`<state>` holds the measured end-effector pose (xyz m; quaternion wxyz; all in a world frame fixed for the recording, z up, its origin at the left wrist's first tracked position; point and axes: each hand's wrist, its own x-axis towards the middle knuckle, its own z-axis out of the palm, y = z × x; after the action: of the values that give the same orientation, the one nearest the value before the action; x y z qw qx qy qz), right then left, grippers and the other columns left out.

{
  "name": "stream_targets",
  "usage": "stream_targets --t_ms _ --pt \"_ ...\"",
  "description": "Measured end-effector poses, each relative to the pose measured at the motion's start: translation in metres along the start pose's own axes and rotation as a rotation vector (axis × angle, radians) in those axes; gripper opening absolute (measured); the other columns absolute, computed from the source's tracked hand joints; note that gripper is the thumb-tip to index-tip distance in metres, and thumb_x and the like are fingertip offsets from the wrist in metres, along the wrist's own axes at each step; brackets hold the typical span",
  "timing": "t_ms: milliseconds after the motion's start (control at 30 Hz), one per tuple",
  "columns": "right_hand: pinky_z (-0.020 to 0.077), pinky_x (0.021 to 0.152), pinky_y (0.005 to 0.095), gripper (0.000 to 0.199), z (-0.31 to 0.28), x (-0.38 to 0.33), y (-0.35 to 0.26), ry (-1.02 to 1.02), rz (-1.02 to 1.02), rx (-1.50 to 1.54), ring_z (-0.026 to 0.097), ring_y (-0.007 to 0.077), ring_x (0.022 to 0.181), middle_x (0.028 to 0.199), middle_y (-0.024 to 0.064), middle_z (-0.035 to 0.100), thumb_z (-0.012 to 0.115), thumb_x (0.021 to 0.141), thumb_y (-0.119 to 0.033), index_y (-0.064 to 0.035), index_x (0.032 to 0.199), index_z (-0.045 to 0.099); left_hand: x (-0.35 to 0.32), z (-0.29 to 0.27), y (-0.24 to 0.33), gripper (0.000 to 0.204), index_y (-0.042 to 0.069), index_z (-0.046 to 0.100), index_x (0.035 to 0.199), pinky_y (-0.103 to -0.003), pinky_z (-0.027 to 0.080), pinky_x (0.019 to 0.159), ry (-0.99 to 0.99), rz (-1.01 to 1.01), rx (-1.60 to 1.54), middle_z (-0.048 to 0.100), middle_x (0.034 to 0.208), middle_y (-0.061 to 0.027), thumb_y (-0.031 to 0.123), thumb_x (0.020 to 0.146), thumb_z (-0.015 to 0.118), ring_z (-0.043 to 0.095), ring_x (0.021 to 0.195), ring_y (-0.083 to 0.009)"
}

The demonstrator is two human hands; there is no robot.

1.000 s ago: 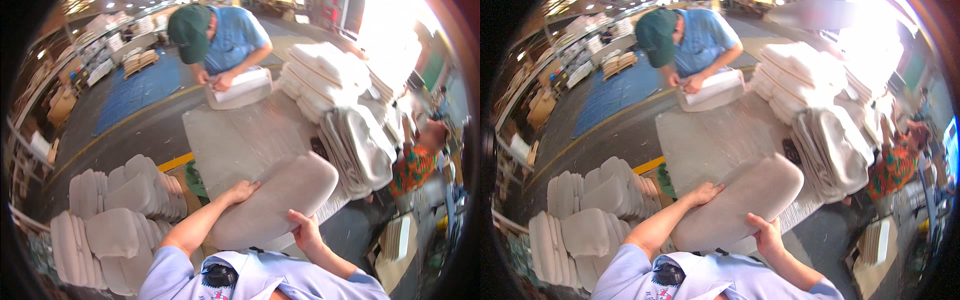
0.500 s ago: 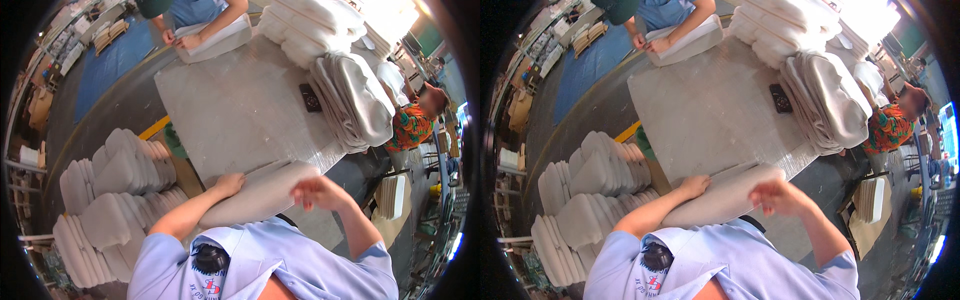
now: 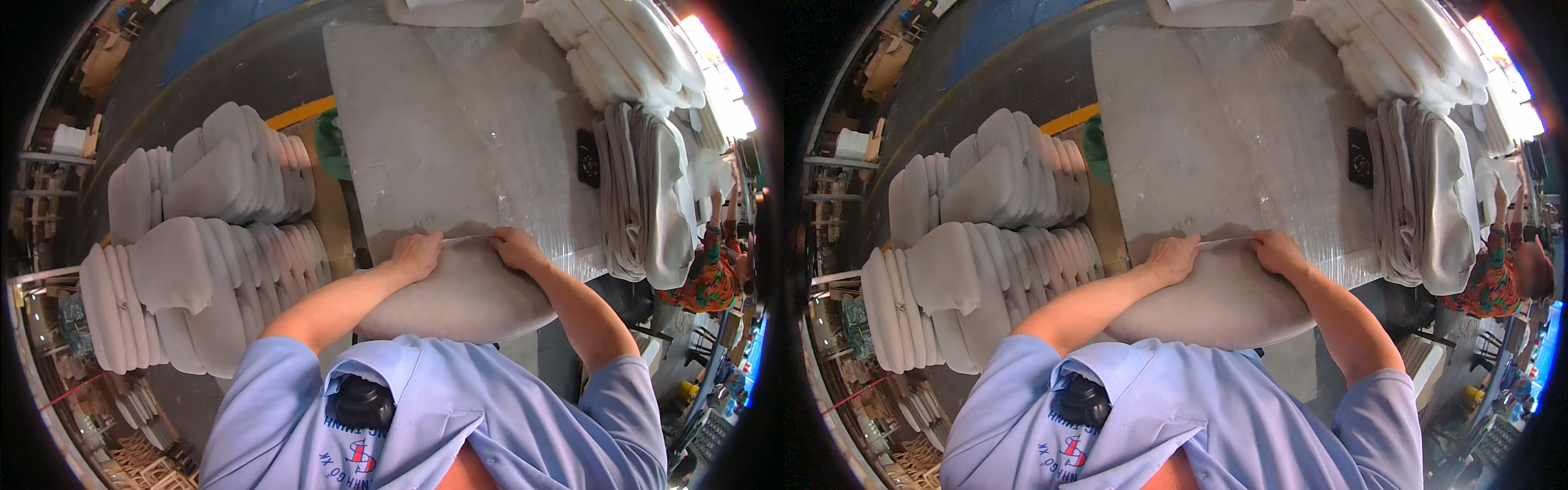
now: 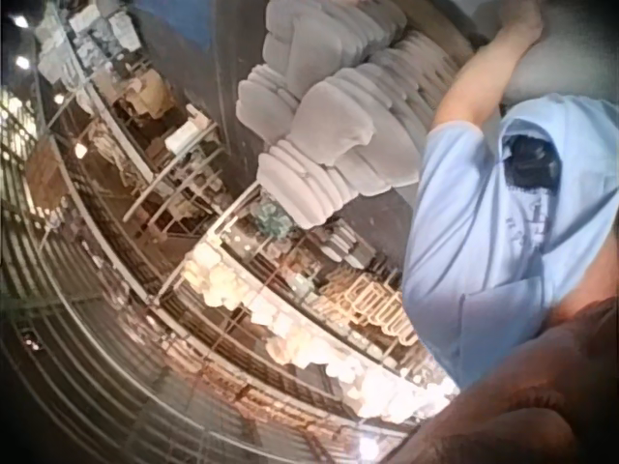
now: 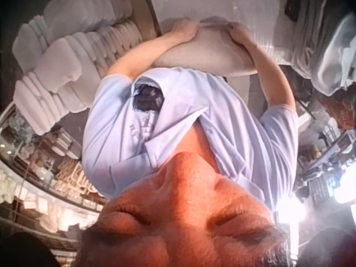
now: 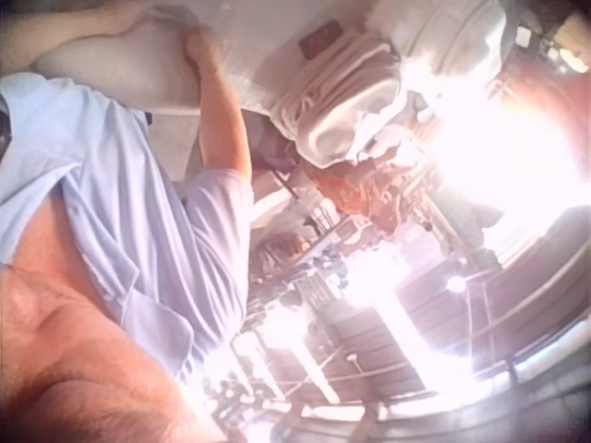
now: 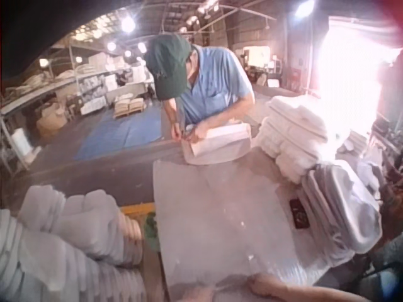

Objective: The person inserts white foam pads into beige fabric covers at a work table. They align the foam, slide it into the cover, and adjust the edges to fit. The finished units are stacked on a nearby pallet.

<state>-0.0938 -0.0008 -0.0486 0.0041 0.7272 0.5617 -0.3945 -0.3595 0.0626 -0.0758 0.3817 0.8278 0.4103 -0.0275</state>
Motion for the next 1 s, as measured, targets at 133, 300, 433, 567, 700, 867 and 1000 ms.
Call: stream_targets --t_ms 133,300,433,567,700,867,1000 --pt "0.0530 0.096 0.0527 0.028 0.013 0.001 0.007 0.104 0.062 0.153 0.068 0.0464 0.112 0.115 0.0232 0.075 0.063 0.102 -0.030 -0.0099 0.115 0.076 0.005 0.003 0.004 0.028 0.005 0.058 0.110 -0.061 0.053 0.079 -0.039 -0.034 0.043 0.074 0.092 -0.0258 0.031 0.108 0.051 0.071 0.091 -0.0496" --pt "0.0537 0.094 0.0542 0.028 0.023 0.008 0.012 0.168 0.058 0.160 0.069 0.0464 0.109 0.109 0.0231 0.075 0.062 0.102 -0.032 -0.0099 0.112 0.075 0.005 0.014 -0.006 0.026 0.006 0.056 0.107 -0.062 0.052 0.075 0.029 -0.024 0.029 0.073 0.088 -0.0272 0.032 0.107 0.053 0.070 0.087 -0.0509" --pt "0.0545 0.093 0.0542 0.028 0.029 0.014 0.017 0.216 0.042 0.204 0.069 0.0467 0.108 0.109 0.0230 0.075 0.062 0.102 -0.033 -0.0106 0.112 0.075 0.012 0.013 -0.007 0.027 0.005 0.055 0.108 -0.062 0.052 0.076 0.031 -0.033 0.044 0.073 0.089 -0.0277 0.032 0.107 0.052 0.070 0.089 -0.0509" --pt "0.0550 0.095 0.0529 0.028 0.018 0.015 0.016 0.127 -0.001 0.198 0.069 0.0464 0.108 0.113 0.0236 0.075 0.063 0.100 -0.031 -0.0113 0.114 0.076 0.012 0.003 -0.003 0.024 0.004 0.059 0.108 -0.062 0.053 0.077 -0.003 -0.036 0.098 0.074 0.092 -0.0262 0.027 0.105 0.053 0.072 0.087 -0.0482" --pt "0.0550 0.094 0.0531 0.025 -0.005 0.011 0.026 -0.074 -0.193 0.116 0.069 0.0462 0.106 0.113 0.0237 0.074 0.064 0.099 -0.026 -0.0108 0.113 0.076 0.001 -0.017 -0.003 0.034 0.004 0.061 0.107 -0.061 0.051 0.083 -0.069 -0.018 -0.034 0.074 0.096 -0.0262 0.038 0.107 0.056 0.070 0.096 -0.0503" --pt "0.0544 0.086 0.0549 0.022 -0.008 0.004 0.048 0.013 -0.276 0.001 0.069 0.0470 0.099 0.102 0.0238 0.074 0.065 0.100 -0.025 -0.0066 0.108 0.074 -0.024 -0.036 -0.031 0.034 0.004 0.062 0.104 -0.059 0.050 0.081 -0.145 -0.016 0.083 0.073 0.094 -0.0250 0.037 0.107 0.057 0.068 0.095 -0.0508" --pt "0.0537 0.081 0.0557 0.023 0.007 0.000 0.049 0.159 -0.285 0.169 0.068 0.0482 0.092 0.094 0.0227 0.073 0.065 0.101 -0.028 -0.0051 0.103 0.071 -0.024 -0.021 -0.033 0.032 0.004 0.062 0.097 -0.058 0.051 0.077 -0.020 -0.062 0.136 0.073 0.091 -0.0243 0.034 0.108 0.057 0.068 0.089 -0.0492"
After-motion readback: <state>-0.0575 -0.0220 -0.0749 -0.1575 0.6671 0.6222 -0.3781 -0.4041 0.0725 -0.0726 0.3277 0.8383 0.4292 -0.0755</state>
